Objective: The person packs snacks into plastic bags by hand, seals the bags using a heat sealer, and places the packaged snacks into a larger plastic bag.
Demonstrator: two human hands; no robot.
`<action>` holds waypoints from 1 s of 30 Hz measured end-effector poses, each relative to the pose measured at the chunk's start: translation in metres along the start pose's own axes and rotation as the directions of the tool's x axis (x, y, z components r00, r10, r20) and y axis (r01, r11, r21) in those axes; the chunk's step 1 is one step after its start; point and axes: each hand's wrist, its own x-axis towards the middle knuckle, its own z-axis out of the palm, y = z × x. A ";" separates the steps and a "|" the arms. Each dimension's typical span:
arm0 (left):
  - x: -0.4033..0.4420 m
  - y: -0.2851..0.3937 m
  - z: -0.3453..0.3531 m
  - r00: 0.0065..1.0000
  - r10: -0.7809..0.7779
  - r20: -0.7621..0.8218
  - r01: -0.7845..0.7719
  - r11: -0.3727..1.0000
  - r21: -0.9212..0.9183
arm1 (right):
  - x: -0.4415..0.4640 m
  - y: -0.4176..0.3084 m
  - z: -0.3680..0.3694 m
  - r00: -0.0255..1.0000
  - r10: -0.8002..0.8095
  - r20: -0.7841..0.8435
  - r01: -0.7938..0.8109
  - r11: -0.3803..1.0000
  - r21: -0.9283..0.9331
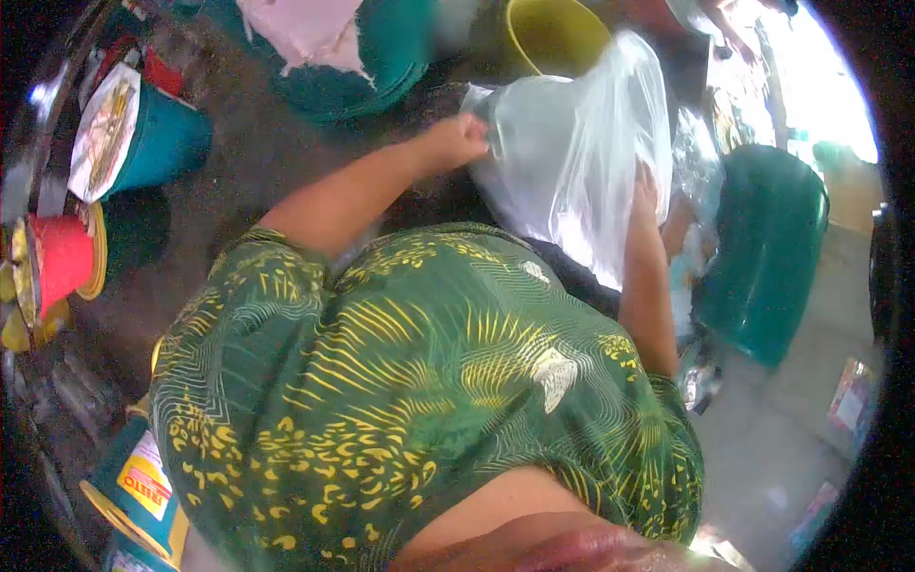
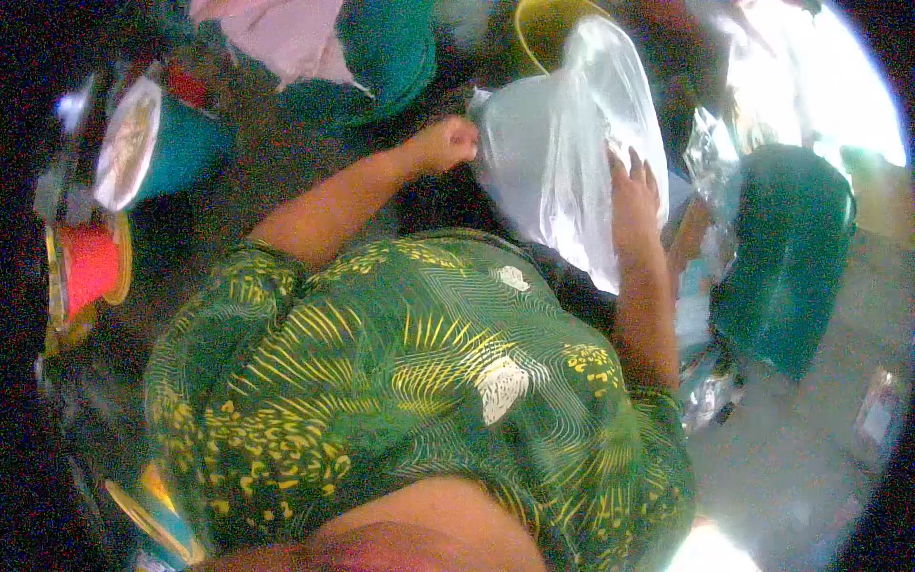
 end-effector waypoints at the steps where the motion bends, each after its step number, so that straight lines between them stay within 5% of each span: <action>1: -0.002 -0.005 0.000 0.963 -0.144 0.229 0.134 0.989 0.058 | 0.000 -0.017 0.004 1.000 0.011 0.026 -0.013 0.996 0.091; 2: 0.002 -0.028 0.018 0.967 -0.123 0.221 0.055 0.955 0.293 | 0.001 -0.034 0.007 0.998 0.022 0.053 -0.031 0.983 0.182; 3: 0.001 -0.037 0.024 0.951 -0.116 0.288 0.036 0.963 0.267 | 0.002 -0.050 0.011 0.996 0.033 0.079 -0.053 0.962 0.269; 4: 0.003 -0.039 0.032 0.928 -0.110 0.355 0.022 0.970 0.244 | 0.000 -0.045 0.031 0.971 -0.126 0.204 0.144 0.987 -0.077; 5: 0.005 -0.041 0.038 0.902 -0.103 0.420 0.010 0.976 0.218 | 0.001 -0.039 0.048 0.900 -0.219 0.376 0.364 0.852 -0.377; 8: 0.015 -0.015 0.039 0.923 -0.188 0.336 0.073 0.942 0.328 | 0.029 -0.007 0.074 0.918 -0.029 0.394 0.108 0.978 -0.178; 10: 0.024 -0.024 0.047 0.938 -0.077 0.338 -0.041 0.944 0.329 | 0.047 0.017 0.095 0.897 0.085 0.435 -0.076 0.996 -0.039; 14: 0.040 -0.035 0.063 0.928 -0.096 0.361 -0.038 0.937 0.348 | 0.050 0.022 0.147 0.999 -0.009 -0.045 0.021 0.961 0.276; 26: 0.034 -0.032 0.060 0.927 -0.103 0.361 0.026 0.977 0.210 | 0.067 -0.024 0.090 0.992 0.082 0.095 -0.098 0.979 0.176; 30: 0.046 -0.061 0.069 0.897 0.008 0.442 -0.019 1.000 0.021 | 0.056 -0.084 0.048 0.998 -0.028 0.051 0.015 0.973 0.231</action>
